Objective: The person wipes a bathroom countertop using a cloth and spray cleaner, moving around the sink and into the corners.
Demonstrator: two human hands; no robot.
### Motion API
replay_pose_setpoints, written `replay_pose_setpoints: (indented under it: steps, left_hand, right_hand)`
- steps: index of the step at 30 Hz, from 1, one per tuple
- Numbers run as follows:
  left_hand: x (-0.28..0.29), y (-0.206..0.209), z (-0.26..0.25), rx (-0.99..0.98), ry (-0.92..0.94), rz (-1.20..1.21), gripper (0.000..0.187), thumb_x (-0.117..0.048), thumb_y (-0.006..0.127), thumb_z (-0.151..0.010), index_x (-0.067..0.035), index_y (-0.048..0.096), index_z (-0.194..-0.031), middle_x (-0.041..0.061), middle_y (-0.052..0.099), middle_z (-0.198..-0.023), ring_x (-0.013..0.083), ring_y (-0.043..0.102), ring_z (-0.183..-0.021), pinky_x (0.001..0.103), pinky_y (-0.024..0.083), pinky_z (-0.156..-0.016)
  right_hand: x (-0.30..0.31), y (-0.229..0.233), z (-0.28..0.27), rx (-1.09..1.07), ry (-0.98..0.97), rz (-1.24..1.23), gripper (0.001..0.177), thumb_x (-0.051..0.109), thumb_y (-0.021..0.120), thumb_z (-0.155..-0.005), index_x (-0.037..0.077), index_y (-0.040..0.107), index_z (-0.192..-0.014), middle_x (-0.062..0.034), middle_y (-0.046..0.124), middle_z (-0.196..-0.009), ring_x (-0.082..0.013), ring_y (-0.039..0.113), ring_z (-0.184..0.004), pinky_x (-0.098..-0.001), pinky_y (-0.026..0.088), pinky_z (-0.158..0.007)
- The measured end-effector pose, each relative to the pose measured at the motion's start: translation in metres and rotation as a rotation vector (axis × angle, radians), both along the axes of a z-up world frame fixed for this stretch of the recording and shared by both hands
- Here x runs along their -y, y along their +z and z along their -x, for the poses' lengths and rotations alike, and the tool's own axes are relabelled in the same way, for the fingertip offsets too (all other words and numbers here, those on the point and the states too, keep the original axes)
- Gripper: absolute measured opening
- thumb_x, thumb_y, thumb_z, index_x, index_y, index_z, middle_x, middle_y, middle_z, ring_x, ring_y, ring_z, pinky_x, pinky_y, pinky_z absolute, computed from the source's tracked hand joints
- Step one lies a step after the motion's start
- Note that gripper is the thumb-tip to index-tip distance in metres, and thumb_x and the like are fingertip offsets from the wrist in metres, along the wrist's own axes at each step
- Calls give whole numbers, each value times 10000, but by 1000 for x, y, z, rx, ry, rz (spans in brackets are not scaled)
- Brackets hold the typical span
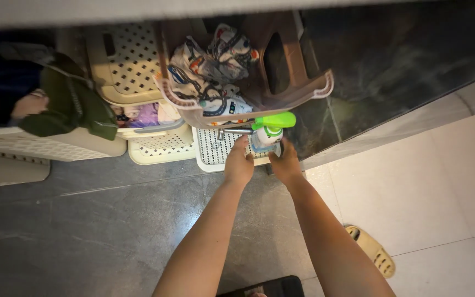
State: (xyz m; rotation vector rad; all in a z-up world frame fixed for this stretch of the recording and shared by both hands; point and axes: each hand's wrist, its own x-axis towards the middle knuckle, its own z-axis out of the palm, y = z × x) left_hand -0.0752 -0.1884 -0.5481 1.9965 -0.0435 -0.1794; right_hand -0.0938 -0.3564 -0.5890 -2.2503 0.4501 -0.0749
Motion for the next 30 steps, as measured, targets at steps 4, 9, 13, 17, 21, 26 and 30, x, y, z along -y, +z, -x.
replay_pose_setpoints:
  steps: [4,9,13,17,21,26,30]
  left_hand:
    - [-6,58,11,-7,20,-97,285,-125,627,-928,-119,651,-1212,116,773,-1067,304,735,-978,402,563,-874]
    - [-13,168,32,95,23,-168,200,-299,626,-940,-125,706,-997,124,756,-884,342,729,-816,456,559,-738]
    - [-20,262,56,193,-22,-236,345,-410,593,-968,-90,694,-885,145,734,-808,392,706,-777,506,531,-685]
    - [-28,352,78,164,23,-238,389,-436,546,-994,-99,708,-889,174,720,-783,405,696,-787,519,522,-704]
    - [-41,438,88,238,65,-206,424,-468,531,-986,-102,713,-872,207,703,-805,440,673,-803,541,514,-693]
    - [-59,537,88,323,106,-236,479,-486,537,-1001,-70,682,-813,226,690,-800,462,651,-824,557,495,-707]
    - [-73,596,89,371,142,-214,481,-481,535,-1000,-64,670,-800,218,672,-756,458,634,-767,549,476,-669]
  right_hand:
    - [-3,48,11,-79,-22,11,718,254,735,-871,5,432,-1472,-269,487,-1446,-420,455,-1355,-470,382,-1104]
    - [-17,152,21,-46,201,-321,333,187,655,-892,24,678,-1182,-126,757,-1141,-247,732,-1073,-361,553,-930]
    - [-27,243,38,-115,230,-405,234,185,649,-934,13,697,-1085,-84,787,-1074,-172,737,-1028,-314,542,-902]
    - [-29,319,50,-31,250,-384,192,127,654,-907,11,702,-1052,-83,764,-990,-175,701,-927,-320,547,-843]
    - [-20,394,48,117,287,-383,181,176,665,-948,36,706,-1055,-48,749,-970,-123,674,-890,-280,541,-812]
    - [-9,485,43,188,297,-510,168,170,651,-968,46,692,-1074,-36,721,-955,-112,665,-872,-269,545,-802]
    - [-3,544,43,206,272,-519,172,173,637,-986,45,691,-1088,-33,690,-942,-102,641,-877,-275,527,-793]
